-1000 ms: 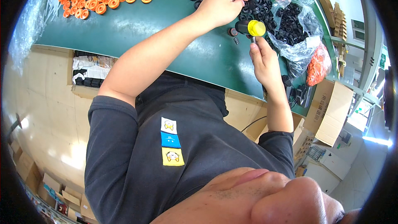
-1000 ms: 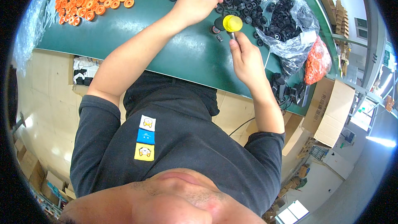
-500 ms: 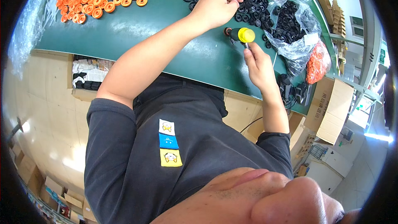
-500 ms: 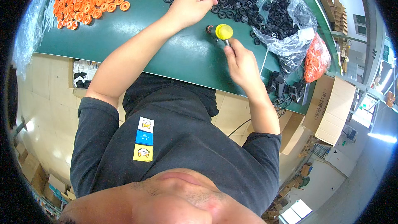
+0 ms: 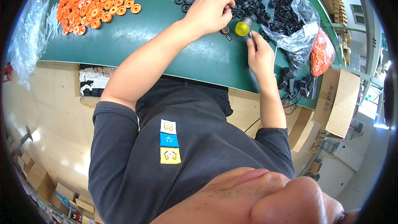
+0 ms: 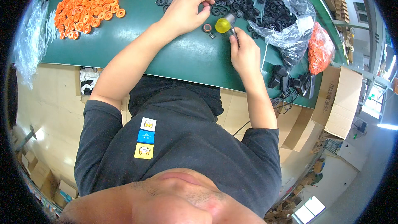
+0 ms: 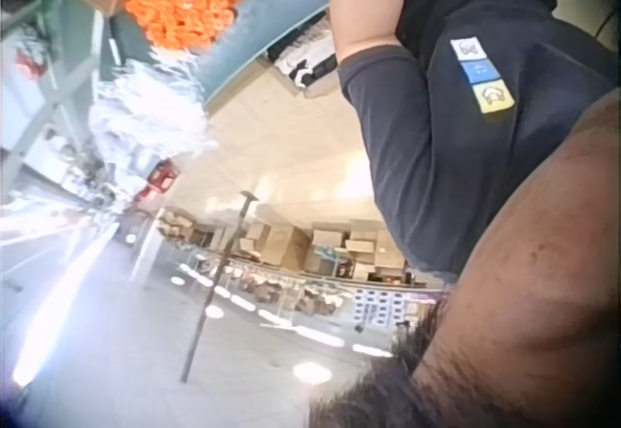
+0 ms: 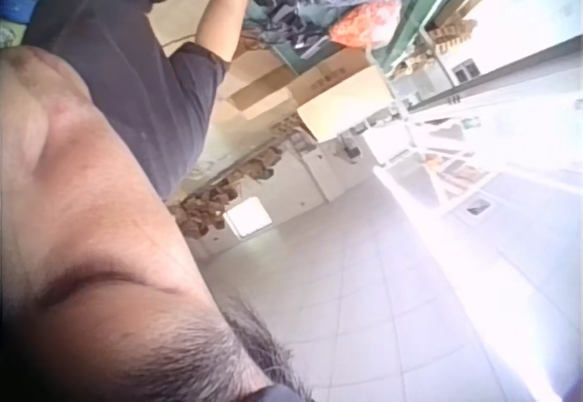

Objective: The person assembles plastic caps by inserting orange components into black caps by hand, tapping them together with a small mallet, and placing the assembled pieces into a box.

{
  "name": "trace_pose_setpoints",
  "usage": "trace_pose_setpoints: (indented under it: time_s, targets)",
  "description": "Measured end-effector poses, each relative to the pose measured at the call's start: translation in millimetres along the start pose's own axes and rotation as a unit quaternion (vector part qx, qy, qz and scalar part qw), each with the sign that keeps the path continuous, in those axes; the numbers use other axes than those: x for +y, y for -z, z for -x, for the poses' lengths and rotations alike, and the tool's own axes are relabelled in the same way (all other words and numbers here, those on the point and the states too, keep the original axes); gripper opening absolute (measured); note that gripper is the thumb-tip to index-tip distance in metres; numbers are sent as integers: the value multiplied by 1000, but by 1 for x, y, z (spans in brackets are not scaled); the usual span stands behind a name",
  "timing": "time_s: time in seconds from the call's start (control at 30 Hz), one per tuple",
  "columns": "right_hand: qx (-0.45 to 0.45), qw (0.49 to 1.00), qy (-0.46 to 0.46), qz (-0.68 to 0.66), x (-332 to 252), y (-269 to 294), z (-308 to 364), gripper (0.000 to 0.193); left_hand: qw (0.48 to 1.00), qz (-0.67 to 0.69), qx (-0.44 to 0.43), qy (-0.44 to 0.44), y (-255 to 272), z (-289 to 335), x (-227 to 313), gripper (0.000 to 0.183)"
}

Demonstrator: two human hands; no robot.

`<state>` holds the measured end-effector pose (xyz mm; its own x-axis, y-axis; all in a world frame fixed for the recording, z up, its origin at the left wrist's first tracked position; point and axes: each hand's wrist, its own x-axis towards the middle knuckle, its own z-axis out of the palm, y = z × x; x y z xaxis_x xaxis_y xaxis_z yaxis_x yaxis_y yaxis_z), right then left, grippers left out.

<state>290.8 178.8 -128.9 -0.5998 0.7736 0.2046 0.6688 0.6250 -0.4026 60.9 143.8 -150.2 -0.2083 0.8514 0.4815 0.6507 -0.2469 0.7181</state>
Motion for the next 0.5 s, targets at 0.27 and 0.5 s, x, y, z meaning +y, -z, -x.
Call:
trace_pose_setpoints:
  time_s: [0.27,0.5]
  targets:
    - [112,986,104,63,16,-19,11,41,943,116,-21,-312,97,12,136,25]
    - [124,985,109,53,27,-24,6,36,945,35,48,-322,114,24,171,20]
